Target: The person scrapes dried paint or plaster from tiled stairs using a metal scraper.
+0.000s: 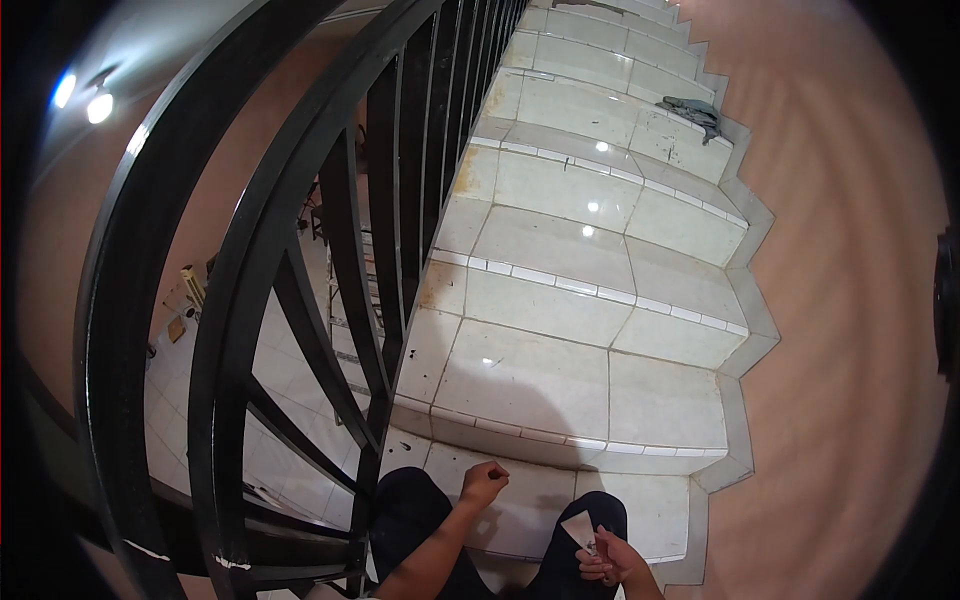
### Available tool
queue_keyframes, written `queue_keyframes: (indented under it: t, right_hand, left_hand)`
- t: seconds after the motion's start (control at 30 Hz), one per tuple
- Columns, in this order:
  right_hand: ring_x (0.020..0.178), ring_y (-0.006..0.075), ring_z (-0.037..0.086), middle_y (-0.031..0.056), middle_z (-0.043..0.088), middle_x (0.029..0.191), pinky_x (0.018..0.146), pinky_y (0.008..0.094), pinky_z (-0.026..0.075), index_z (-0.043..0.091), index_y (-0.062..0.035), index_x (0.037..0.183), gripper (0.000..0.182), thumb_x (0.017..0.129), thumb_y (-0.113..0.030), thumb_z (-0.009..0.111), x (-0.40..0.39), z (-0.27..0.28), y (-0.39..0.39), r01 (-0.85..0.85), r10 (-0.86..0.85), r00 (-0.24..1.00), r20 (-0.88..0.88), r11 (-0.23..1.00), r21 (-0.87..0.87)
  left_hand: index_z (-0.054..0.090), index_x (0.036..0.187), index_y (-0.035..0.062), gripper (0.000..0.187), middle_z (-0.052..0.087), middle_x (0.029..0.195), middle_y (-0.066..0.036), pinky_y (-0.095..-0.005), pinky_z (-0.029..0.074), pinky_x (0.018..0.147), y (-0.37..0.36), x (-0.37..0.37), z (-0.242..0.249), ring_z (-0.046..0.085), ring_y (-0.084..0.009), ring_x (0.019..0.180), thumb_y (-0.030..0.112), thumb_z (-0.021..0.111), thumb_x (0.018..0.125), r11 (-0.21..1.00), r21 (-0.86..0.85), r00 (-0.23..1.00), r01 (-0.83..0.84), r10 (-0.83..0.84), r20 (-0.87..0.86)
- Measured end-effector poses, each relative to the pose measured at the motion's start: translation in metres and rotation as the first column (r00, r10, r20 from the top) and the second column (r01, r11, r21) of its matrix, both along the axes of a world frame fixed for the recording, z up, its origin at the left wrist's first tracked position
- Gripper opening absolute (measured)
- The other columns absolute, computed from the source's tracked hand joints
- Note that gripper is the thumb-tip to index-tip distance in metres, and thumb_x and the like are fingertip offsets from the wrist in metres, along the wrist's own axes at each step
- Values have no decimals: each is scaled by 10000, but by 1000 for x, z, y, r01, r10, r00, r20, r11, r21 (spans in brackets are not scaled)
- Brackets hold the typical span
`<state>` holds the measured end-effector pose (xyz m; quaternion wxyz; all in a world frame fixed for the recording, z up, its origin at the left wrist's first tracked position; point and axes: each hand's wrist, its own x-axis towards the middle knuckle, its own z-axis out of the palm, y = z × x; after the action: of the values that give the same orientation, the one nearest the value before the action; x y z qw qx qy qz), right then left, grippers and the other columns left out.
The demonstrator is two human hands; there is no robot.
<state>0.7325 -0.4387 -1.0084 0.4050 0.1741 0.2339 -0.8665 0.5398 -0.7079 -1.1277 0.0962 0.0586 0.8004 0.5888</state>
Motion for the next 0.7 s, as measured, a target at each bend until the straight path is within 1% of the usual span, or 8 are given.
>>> queue_keyframes:
  t: [0.13, 0.23, 0.3, 0.4, 0.53, 0.6, 0.63, 0.7]
  right_hand:
    - [442, 55, 335, -6, 367, 620, 489, 217, 329, 498, -158, 1112, 417, 1020, -557, 424, 2, -3, 1, 7, -7, 1000, -7, 1000, -7]
    - [434, 55, 338, -7, 384, 619, 489, 218, 330, 497, -156, 1106, 424, 1022, -562, 409, 2, 0, 0, -4, 4, 1000, -2, 1000, 18]
    - [435, 52, 349, -10, 398, 623, 492, 223, 334, 495, -155, 1104, 430, 1021, -567, 405, 2, -1, 0, 8, -8, 1000, -11, 999, 33]
    - [439, 49, 359, -14, 404, 625, 495, 228, 337, 501, -157, 1104, 424, 1019, -565, 419, 3, 3, -2, 23, -23, 1000, -15, 999, 40]
    - [445, 47, 374, -16, 408, 626, 499, 230, 339, 509, -164, 1104, 415, 1011, -564, 447, 4, -1, 0, 13, -12, 999, -37, 1000, 23]
    - [454, 69, 347, 9, 412, 636, 513, 253, 340, 467, -131, 1032, 396, 1054, -510, 354, 4, 0, 0, 40, -40, 999, -14, 999, -22]
    - [454, 69, 347, 9, 412, 636, 513, 253, 340, 467, -131, 1032, 396, 1054, -510, 354, 4, 1, -1, 38, -38, 999, -11, 999, -22]
    - [449, 45, 384, -15, 411, 623, 501, 229, 337, 514, -162, 1117, 428, 998, -571, 474, 4, 2, -2, 14, -11, 999, -45, 998, 59]
  left_hand:
    - [740, 898, 67, 157, 723, 801, -88, -330, 549, 726, 0, -2, -1, 697, -209, 751, 161, 754, 774, 999, -7, 998, -42, 42, 39]
    - [741, 900, 71, 168, 719, 785, -80, -330, 546, 706, -1, -1, 10, 692, -200, 736, 163, 759, 761, 993, -67, 988, -100, 107, 109]
    - [743, 906, 77, 173, 713, 771, -72, -329, 544, 691, 0, -1, 7, 688, -189, 725, 168, 755, 759, 987, 0, 981, -160, 159, 110]
    - [744, 913, 80, 173, 710, 764, -70, -328, 543, 689, 1, -1, 4, 685, -187, 720, 172, 747, 767, 983, 7, 982, -182, 182, 48]
    - [743, 906, 77, 167, 709, 766, -73, -327, 542, 689, 0, -2, 6, 684, -189, 722, 179, 743, 774, 982, -10, 982, -187, 188, 32]
    - [737, 933, 73, 186, 716, 798, -79, -329, 542, 698, 0, -2, 10, 685, -190, 731, 180, 736, 781, 982, -16, 977, -190, 191, 92]
    - [737, 933, 73, 186, 716, 798, -79, -329, 542, 698, 0, -2, 11, 685, -190, 731, 180, 736, 781, 981, -17, 977, -192, 193, 94]
    - [728, 967, 62, 202, 721, 831, -85, -327, 543, 708, 1, -1, 7, 688, -184, 743, 172, 738, 798, 980, -3, 972, -198, 197, 125]
